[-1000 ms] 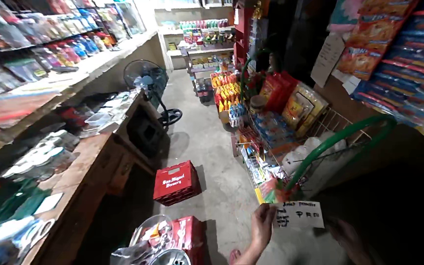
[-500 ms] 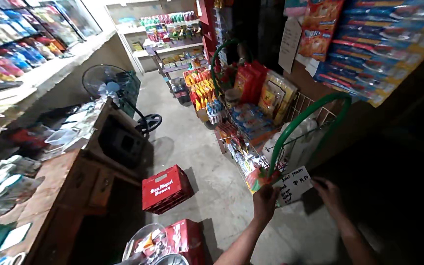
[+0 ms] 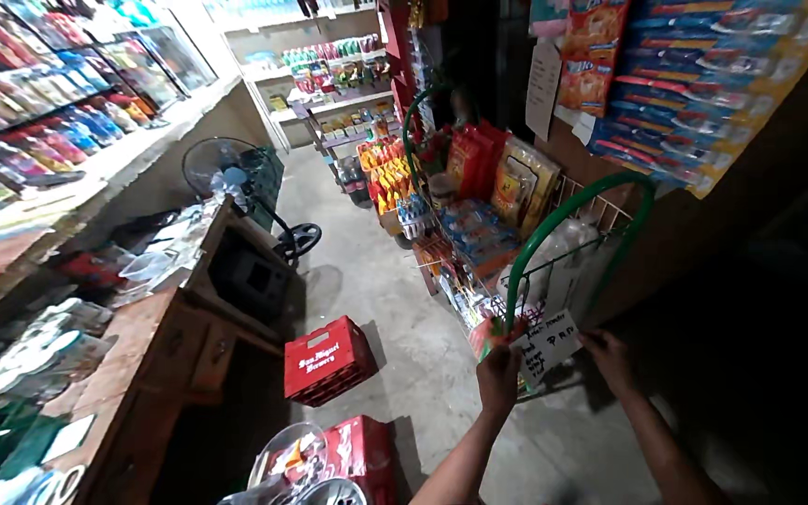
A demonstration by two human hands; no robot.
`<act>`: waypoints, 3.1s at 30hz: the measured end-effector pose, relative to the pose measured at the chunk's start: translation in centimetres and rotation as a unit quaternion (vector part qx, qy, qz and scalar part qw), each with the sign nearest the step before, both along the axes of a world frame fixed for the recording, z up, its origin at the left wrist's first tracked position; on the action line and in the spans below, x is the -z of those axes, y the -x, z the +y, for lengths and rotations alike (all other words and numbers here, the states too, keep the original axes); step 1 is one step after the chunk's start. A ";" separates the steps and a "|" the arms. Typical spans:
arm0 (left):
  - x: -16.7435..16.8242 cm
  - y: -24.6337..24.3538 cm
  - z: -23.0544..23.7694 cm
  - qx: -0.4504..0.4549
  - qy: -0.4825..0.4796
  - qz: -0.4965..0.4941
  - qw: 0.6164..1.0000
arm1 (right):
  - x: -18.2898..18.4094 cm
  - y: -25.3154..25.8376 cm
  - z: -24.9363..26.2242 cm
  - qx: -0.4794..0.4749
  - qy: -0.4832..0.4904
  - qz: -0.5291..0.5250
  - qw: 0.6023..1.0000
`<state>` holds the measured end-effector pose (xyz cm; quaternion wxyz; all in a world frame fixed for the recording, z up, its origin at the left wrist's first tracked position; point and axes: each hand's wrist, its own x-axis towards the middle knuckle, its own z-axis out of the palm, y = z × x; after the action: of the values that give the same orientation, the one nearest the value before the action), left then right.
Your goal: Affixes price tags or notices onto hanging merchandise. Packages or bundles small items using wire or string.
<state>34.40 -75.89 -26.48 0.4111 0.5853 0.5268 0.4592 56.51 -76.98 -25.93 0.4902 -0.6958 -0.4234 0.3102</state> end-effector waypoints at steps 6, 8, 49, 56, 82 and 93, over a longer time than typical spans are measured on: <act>0.7 -0.2 0.4 -0.015 -0.011 0.065 0.998 | 1.8 -0.1 0.6 -0.014 0.052 0.012 0.998; 0.8 -0.1 0.7 -0.025 -0.026 0.113 0.993 | 2.1 0.0 0.6 -0.011 0.042 0.008 0.999; -7.8 47.5 -2.5 -0.496 -0.120 -0.012 0.860 | -5.4 54.6 15.4 -0.673 -0.186 -0.047 0.714; -8.3 52.1 -2.2 -0.583 -0.035 -0.034 0.811 | -5.7 64.2 21.6 -0.805 0.103 0.124 0.571; -9.9 49.3 -7.1 -0.754 -0.234 -0.212 0.576 | -5.8 75.4 13.9 -0.943 0.051 0.096 0.316; -9.2 48.0 -7.5 -0.745 -0.249 -0.242 0.570 | -4.3 73.1 11.3 -0.942 0.116 0.173 0.264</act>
<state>-13.58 -83.41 -17.32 -0.1257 -0.0680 0.5224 0.8407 -16.54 -65.70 -21.58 -0.1706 0.2121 -0.6464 0.7128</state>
